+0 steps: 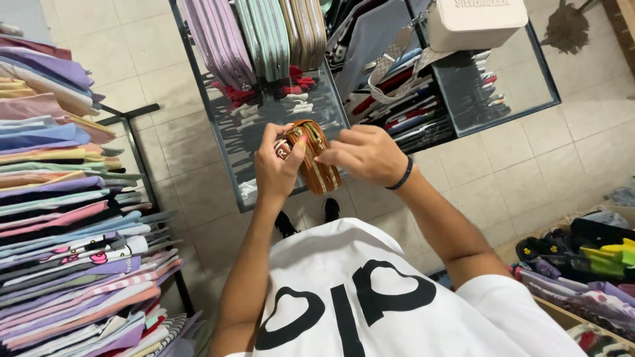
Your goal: Inspecting and handling various small purses and handbags on a display shelf
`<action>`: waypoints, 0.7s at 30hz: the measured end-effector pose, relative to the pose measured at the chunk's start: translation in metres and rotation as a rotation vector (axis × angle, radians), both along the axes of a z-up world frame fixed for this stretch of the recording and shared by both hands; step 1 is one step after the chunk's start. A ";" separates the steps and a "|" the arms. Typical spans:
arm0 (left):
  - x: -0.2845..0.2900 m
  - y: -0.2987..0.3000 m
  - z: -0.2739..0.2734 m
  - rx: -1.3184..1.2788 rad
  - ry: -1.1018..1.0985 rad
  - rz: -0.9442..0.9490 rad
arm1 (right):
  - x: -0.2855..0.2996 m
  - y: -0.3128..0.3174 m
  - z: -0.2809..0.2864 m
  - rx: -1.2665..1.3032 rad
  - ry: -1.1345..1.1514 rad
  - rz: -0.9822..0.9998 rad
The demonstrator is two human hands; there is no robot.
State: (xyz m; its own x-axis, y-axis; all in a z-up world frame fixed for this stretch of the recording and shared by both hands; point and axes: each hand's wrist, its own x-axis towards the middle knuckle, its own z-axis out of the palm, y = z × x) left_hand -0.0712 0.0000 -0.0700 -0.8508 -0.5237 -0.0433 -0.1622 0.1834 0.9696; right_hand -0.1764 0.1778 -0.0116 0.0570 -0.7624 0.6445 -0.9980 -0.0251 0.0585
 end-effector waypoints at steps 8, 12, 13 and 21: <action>-0.032 -0.037 -0.055 0.036 0.027 0.116 | 0.052 0.014 -0.038 0.208 0.340 -0.107; -0.047 -0.045 -0.055 0.100 0.042 0.140 | 0.056 0.003 -0.148 0.357 0.328 -0.215; -0.052 -0.049 -0.063 0.097 0.051 0.141 | 0.057 0.001 -0.175 0.353 0.337 -0.216; -0.028 -0.096 -0.104 0.239 -0.039 0.334 | 0.038 0.000 -0.171 0.290 0.151 -0.217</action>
State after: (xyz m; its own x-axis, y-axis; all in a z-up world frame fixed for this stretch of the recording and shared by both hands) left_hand -0.0993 -0.0964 -0.1745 -0.6312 -0.7419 -0.2261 -0.2121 -0.1153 0.9704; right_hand -0.1384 0.1778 -0.1829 -0.0477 -0.9164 0.3974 -0.9625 0.1486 0.2271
